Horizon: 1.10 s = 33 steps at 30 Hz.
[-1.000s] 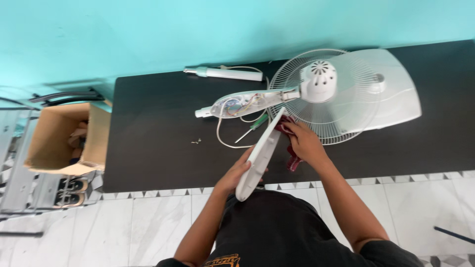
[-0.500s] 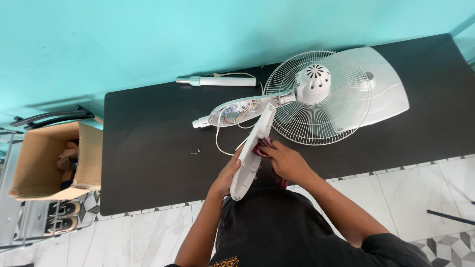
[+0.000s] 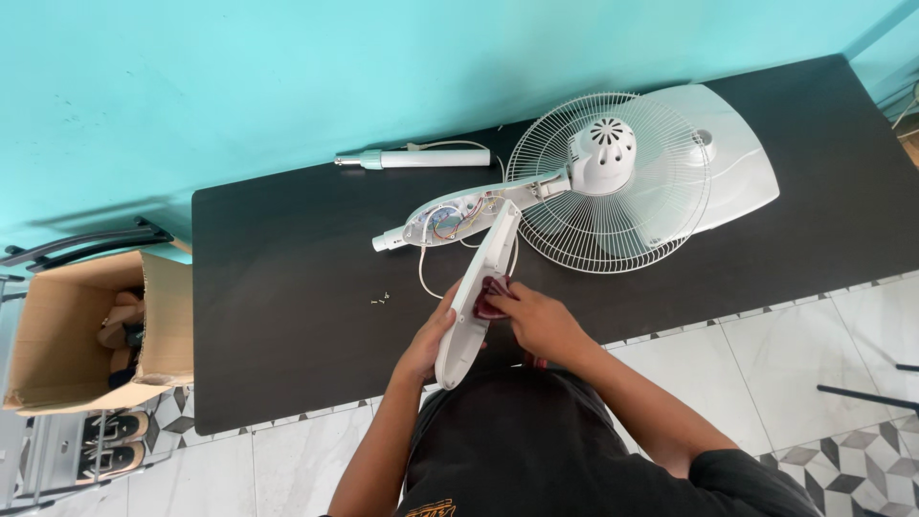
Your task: The person wipes the exterior of a disassembled white electric fan with a red cloth. They clean the fan's base, neck, and a small cylindrical component, handling each part individually on a dark table.
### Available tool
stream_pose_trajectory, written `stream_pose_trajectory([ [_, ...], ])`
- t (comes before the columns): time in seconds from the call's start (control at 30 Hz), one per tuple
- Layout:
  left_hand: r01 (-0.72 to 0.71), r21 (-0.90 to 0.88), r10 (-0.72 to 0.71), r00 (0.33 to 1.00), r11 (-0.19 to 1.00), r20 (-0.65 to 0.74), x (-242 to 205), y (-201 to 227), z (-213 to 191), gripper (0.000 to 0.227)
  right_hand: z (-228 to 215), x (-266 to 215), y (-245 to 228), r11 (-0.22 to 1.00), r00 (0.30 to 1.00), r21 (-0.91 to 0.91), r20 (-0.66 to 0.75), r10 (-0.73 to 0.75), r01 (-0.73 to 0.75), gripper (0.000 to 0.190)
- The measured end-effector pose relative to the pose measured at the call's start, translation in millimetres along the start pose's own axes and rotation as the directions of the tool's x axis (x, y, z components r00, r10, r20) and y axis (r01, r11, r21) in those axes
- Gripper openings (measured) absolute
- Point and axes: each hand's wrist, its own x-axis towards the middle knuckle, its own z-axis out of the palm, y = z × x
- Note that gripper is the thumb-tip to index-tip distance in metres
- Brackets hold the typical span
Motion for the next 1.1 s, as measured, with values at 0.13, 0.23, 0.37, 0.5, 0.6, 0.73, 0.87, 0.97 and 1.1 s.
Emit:
stream_pose_trajectory([
  [0.13, 0.038, -0.003, -0.038, 0.998, 0.999, 0.054, -4.2, 1.7, -7.7, 0.105, -8.3, 4.0, 13.3, 0.998, 0.998, -0.016, -0.025, 0.062, -0.062, 0.044],
  [0.23, 0.047, -0.027, -0.043, 0.991, 0.999, 0.130, -6.5, -1.5, -7.1, 0.107, -25.0, 10.6, 37.7, 0.976, 0.979, -0.098, -0.084, 0.188, -0.195, 0.043],
  [0.37, 0.052, -0.063, -0.045, 0.992, 0.997, 0.120, -6.5, -7.1, -1.0, 0.105, -25.1, 7.9, 44.4, 0.967, 0.970, -0.130, -0.138, 0.202, -0.220, 0.043],
  [0.5, 0.071, -0.114, -0.060, 0.993, 0.991, 0.098, -6.0, -15.0, -3.0, 0.098, 4.0, -17.2, 18.6, 0.994, 0.994, -0.066, -0.063, 0.087, -0.091, 0.042],
  [0.6, 0.059, -0.082, -0.051, 0.994, 0.995, 0.097, -2.1, -19.8, -5.4, 0.094, 10.2, -28.1, 12.0, 0.999, 0.999, -0.005, 0.034, 0.037, -0.037, 0.046],
  [0.73, 0.073, -0.045, -0.067, 0.990, 0.996, 0.120, -7.8, -24.8, -4.8, 0.091, -11.2, -20.1, 33.4, 0.991, 0.991, -0.026, -0.007, 0.133, -0.133, 0.046],
  [0.87, 0.061, -0.131, -0.042, 0.990, 0.990, 0.138, -10.2, -26.3, 0.9, 0.090, -24.6, -12.0, 42.1, 0.972, 0.971, -0.055, -0.080, 0.225, -0.230, 0.043],
  [0.97, 0.060, -0.192, -0.037, 0.992, 0.980, 0.121, -9.2, -26.6, 1.8, 0.089, -11.9, -20.5, 21.1, 0.995, 0.987, -0.043, -0.140, 0.083, -0.090, 0.041],
  [1.1, 0.032, -0.185, -0.024, 0.999, 0.982, 0.042, -6.0, -29.8, -5.3, 0.086, 13.0, -37.8, -11.1, 1.000, 0.998, 0.015, 0.064, 0.011, -0.012, 0.046],
])
